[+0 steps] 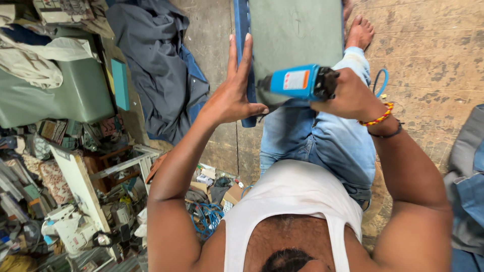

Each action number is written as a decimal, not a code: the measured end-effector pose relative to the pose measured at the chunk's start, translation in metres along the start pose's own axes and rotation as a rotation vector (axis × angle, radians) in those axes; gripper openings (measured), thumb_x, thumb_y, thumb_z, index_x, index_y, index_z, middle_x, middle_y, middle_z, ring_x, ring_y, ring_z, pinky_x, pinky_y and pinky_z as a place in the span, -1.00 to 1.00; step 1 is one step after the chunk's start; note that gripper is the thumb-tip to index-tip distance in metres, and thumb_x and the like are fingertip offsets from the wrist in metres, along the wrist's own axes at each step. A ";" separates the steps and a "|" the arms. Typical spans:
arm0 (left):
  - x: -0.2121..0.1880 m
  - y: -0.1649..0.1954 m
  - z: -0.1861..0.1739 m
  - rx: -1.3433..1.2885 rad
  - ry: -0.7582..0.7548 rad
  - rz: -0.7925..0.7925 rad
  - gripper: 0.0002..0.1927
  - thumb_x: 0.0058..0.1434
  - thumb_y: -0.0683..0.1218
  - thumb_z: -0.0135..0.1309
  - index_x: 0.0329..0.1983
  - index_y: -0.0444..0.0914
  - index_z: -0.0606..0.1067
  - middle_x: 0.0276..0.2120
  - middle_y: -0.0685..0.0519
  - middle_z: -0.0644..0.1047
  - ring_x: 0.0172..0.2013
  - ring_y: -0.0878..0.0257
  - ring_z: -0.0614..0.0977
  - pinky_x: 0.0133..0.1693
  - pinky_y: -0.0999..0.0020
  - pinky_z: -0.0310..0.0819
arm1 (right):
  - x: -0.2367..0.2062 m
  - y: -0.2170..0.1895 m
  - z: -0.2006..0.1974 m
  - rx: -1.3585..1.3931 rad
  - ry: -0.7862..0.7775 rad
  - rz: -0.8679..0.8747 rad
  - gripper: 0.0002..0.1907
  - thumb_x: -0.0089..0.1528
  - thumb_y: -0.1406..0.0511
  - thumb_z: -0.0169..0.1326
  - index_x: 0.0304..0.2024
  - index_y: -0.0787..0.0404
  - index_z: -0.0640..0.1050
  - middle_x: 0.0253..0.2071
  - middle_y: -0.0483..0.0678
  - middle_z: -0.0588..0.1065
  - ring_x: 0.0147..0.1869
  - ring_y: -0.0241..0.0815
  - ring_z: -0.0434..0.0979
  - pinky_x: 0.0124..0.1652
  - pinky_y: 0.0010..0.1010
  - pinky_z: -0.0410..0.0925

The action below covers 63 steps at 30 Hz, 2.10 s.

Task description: The person sits on the floor and wraps a blue fabric strip around the edge of a rectangular board. They use a pneumatic staple gun to secure the fabric along the edges, repeatedly pulling the fabric taut and stapling it in place.

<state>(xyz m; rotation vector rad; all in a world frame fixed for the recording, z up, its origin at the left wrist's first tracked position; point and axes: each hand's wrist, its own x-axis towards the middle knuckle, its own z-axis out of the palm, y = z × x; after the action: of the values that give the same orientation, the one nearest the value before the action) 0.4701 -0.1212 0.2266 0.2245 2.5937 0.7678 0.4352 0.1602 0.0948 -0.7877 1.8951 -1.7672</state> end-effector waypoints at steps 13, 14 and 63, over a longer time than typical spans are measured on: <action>0.013 -0.020 0.029 -0.213 0.402 0.533 -0.25 0.54 0.31 -0.50 0.03 -0.22 0.63 0.29 -0.12 0.41 0.53 -0.20 0.00 0.54 -0.15 -0.30 | -0.172 0.082 -0.020 -0.265 0.644 0.783 -0.33 0.26 0.25 0.30 0.29 0.15 0.23 -0.30 0.06 0.51 -0.30 0.00 0.50 -0.29 -0.20 0.32; 0.017 -0.019 0.033 -0.182 0.467 0.570 -0.25 0.53 0.29 -0.50 -0.12 -0.25 0.65 0.13 -0.07 0.54 0.49 -0.18 0.15 0.52 -0.14 -0.28 | -0.188 0.096 -0.015 -0.164 0.683 0.871 -0.34 0.28 0.25 0.27 0.32 0.14 0.22 -0.33 0.10 0.45 -0.33 0.01 0.42 -0.34 -0.17 0.27; 0.057 -0.050 0.151 -1.024 1.047 0.148 -0.41 0.13 -0.21 0.11 0.26 -0.35 0.30 -0.09 0.05 0.49 -0.10 0.26 0.55 -0.04 0.39 0.46 | -0.226 0.122 0.025 -0.189 0.662 0.789 -0.29 0.10 0.24 0.25 0.23 0.13 0.24 -0.41 0.01 0.50 -0.42 -0.14 0.49 -0.39 -0.28 0.37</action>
<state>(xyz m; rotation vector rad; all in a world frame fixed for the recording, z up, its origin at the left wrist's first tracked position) 0.4839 -0.0747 0.0643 -0.4139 2.5228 2.6578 0.6065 0.2942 -0.0445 0.5462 2.3232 -1.4066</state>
